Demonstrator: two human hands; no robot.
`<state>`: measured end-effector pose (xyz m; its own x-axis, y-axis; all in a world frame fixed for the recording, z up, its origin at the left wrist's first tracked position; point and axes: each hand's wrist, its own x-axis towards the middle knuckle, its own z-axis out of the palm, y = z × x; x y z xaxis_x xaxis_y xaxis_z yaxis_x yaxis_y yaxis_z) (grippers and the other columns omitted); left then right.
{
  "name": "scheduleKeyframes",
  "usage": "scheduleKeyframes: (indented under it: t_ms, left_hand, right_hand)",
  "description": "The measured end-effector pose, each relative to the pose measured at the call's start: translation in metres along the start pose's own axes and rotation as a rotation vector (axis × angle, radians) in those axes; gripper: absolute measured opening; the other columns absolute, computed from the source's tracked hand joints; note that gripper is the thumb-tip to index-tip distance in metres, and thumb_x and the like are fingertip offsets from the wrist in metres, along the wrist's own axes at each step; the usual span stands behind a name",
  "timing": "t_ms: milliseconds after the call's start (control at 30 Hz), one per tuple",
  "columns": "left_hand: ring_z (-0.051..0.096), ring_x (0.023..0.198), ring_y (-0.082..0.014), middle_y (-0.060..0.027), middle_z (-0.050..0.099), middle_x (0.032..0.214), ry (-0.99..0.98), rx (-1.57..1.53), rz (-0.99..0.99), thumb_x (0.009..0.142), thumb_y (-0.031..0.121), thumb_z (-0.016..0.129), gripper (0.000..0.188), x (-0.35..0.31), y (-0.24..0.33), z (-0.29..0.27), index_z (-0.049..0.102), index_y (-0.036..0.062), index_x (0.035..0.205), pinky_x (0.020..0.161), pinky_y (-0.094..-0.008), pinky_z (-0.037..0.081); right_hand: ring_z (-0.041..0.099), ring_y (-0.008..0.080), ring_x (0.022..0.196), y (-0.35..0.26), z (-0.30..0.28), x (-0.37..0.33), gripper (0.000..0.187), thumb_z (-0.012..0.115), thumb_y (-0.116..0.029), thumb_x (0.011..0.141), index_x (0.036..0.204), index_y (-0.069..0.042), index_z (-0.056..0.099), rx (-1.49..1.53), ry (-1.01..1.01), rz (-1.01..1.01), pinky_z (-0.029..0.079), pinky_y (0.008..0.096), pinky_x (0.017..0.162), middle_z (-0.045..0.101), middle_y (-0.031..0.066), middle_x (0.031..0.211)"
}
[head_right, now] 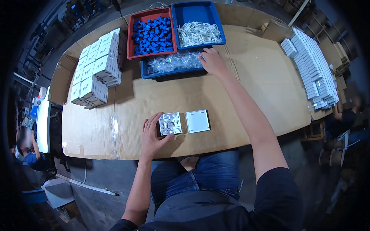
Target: Assembling and packing a white plastic electronic enclosure with internal components and screws.
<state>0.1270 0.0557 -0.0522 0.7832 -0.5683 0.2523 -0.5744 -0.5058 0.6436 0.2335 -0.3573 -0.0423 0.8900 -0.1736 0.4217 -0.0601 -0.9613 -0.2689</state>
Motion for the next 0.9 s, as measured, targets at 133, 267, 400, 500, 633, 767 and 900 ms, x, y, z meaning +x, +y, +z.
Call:
scheduleKeyframes:
  t_ms: [133, 267, 400, 500, 633, 767, 900]
  left_hand:
    - [0.052, 0.14, -0.0289, -0.0109, 0.059, 0.147, 0.006, -0.019, -0.025, 0.077, 0.04, 0.085, 0.083, 0.001, -0.003, 0.001, 0.052, 0.0077, 0.146, 0.125, -0.0503, 0.026]
    - [0.052, 0.14, -0.0288, -0.0111, 0.06, 0.146, 0.014, -0.012, -0.025, 0.077, 0.039, 0.085, 0.08, -0.001, -0.003, 0.0, 0.054, 0.007, 0.144, 0.124, -0.0501, 0.026]
    - [0.052, 0.139, -0.0284, -0.0105, 0.06, 0.145, 0.016, 0.001, -0.005, 0.078, 0.042, 0.084, 0.079, 0.0, -0.005, 0.002, 0.056, 0.0071, 0.143, 0.124, -0.0502, 0.027]
    - [0.051, 0.139, -0.0279, -0.0102, 0.06, 0.144, 0.019, 0.008, 0.001, 0.077, 0.044, 0.083, 0.08, -0.002, -0.007, 0.005, 0.056, 0.0075, 0.143, 0.124, -0.0502, 0.027]
    - [0.051, 0.14, -0.028, -0.0103, 0.06, 0.144, 0.023, 0.008, -0.003, 0.078, 0.044, 0.082, 0.08, -0.003, -0.007, 0.007, 0.055, 0.0075, 0.144, 0.124, -0.0504, 0.026]
    - [0.051, 0.139, -0.0288, -0.0106, 0.06, 0.144, 0.023, 0.003, -0.002, 0.079, 0.044, 0.082, 0.079, -0.003, -0.006, 0.005, 0.055, 0.0074, 0.144, 0.124, -0.0505, 0.026]
    - [0.051, 0.139, -0.0289, -0.0113, 0.061, 0.143, 0.029, 0.007, -0.009, 0.079, 0.044, 0.082, 0.079, -0.005, -0.008, 0.003, 0.056, 0.0069, 0.143, 0.124, -0.0504, 0.026]
  right_hand:
    - [0.056, 0.0332, 0.13, 0.008, 0.018, 0.018, 0.053, 0.052, -0.049, 0.106, 0.126, -0.004, 0.072, -0.043, -0.103, 0.0, 0.044, 0.0467, 0.112, 0.065, 0.0163, 0.132]
    - [0.055, 0.0342, 0.131, -0.006, 0.022, 0.022, 0.064, 0.046, -0.056, 0.106, 0.128, -0.002, 0.071, -0.118, -0.186, 0.121, 0.041, 0.0474, 0.114, 0.065, 0.0172, 0.132]
    - [0.055, 0.0337, 0.13, -0.009, 0.019, 0.025, 0.066, 0.043, -0.058, 0.107, 0.124, -0.002, 0.073, -0.169, -0.185, 0.12, 0.041, 0.0473, 0.114, 0.067, 0.0166, 0.129]
    - [0.057, 0.0333, 0.128, -0.008, 0.015, 0.026, 0.064, 0.043, -0.057, 0.107, 0.116, -0.002, 0.075, -0.216, -0.227, 0.088, 0.04, 0.0472, 0.114, 0.069, 0.0159, 0.123]
    - [0.063, 0.0338, 0.116, -0.005, 0.01, 0.017, 0.056, 0.049, -0.051, 0.107, 0.106, 0.0, 0.074, -0.048, -0.146, 0.092, 0.049, 0.0462, 0.102, 0.071, 0.0161, 0.116]
    - [0.066, 0.036, 0.109, 0.008, -0.001, 0.013, 0.039, 0.059, -0.038, 0.103, 0.103, -0.001, 0.073, 0.081, -0.113, 0.029, 0.053, 0.0475, 0.09, 0.07, 0.0171, 0.113]
    - [0.067, 0.0376, 0.104, 0.009, -0.011, 0.006, 0.026, 0.065, -0.027, 0.099, 0.101, -0.002, 0.072, 0.121, 0.012, 0.003, 0.053, 0.0485, 0.087, 0.072, 0.0168, 0.107]
